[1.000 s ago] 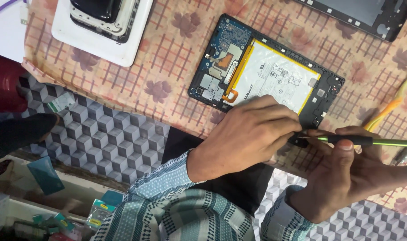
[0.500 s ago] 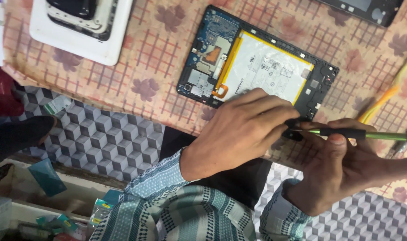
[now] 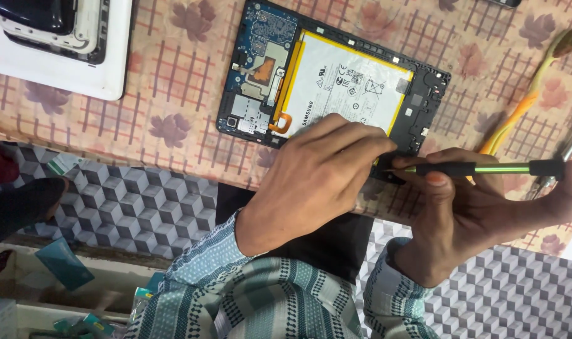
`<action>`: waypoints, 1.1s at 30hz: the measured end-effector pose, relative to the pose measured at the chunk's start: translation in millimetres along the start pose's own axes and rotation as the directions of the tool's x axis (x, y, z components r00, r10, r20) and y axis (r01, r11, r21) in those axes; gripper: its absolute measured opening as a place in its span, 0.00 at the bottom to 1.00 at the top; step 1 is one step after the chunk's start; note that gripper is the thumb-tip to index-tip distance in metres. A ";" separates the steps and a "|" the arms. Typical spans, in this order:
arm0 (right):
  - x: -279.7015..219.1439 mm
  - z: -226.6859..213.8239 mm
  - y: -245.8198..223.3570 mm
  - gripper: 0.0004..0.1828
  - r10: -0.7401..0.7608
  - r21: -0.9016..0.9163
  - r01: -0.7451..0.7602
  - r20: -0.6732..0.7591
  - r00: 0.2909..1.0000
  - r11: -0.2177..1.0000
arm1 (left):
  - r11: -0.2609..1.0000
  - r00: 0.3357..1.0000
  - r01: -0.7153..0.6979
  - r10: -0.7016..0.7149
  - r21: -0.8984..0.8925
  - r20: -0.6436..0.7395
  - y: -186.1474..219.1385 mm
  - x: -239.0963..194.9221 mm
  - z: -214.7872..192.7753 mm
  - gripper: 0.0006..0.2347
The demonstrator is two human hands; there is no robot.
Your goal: The person reassembles a disassembled tablet by placing a black internal bracket over the battery and securing it with multiple screws using a screwdriver. The person repeatedly picks up screws, aligns them, and tightens them into place.
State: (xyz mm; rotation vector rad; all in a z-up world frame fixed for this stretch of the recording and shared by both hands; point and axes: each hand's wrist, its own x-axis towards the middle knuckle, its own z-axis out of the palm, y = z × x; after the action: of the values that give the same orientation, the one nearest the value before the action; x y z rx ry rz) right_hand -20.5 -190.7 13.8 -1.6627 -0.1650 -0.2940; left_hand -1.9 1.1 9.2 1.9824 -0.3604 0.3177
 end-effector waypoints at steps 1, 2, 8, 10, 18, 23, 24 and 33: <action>0.7 1.0 -0.7 0.49 0.000 -0.002 0.000 0.002 1.000 1.000 | 1.000 1.000 -0.006 0.006 0.007 0.004 -0.3 -0.2 0.0 0.10; 1.9 2.0 -0.4 0.48 -0.007 -0.002 0.007 0.005 1.000 1.000 | 1.000 1.000 -0.013 0.013 0.015 0.007 -0.9 -0.4 -0.1 0.10; 1.6 2.1 -0.6 0.45 -0.025 -0.042 0.025 0.001 1.000 0.999 | 0.999 1.000 -0.028 0.028 0.029 0.012 -4.0 -1.8 2.5 0.11; 4.7 -1.0 -0.1 0.42 -0.062 -0.093 0.065 0.036 0.997 0.993 | 0.999 0.999 -0.035 0.035 0.029 0.010 -4.3 -1.4 3.0 0.11; 36.1 3.0 23.1 0.46 -0.618 0.107 0.625 0.349 0.704 0.773 | 1.000 0.999 -0.012 0.011 0.012 0.049 2.5 2.1 -8.7 0.11; 47.0 -34.5 -7.4 0.38 -0.076 -0.219 0.307 0.689 0.720 0.926 | 1.000 1.000 -0.015 0.015 -0.012 0.018 6.3 4.0 -11.2 0.12; 46.4 -39.0 -11.0 0.37 0.050 -0.303 0.249 0.720 0.692 0.920 | 1.000 1.000 -0.018 0.019 -0.012 0.013 6.7 3.8 -11.3 0.12; 30.9 -18.2 -30.5 0.47 -0.276 -0.157 0.415 0.535 0.798 0.896 | 1.000 1.000 0.007 -0.007 -0.028 0.024 12.3 9.0 -13.6 0.11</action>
State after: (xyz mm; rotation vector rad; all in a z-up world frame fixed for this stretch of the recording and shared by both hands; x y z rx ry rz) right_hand -1.2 -207.3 53.4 -1.9504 -0.8725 -0.1551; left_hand 0.8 7.5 28.5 1.9608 -0.3710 0.2833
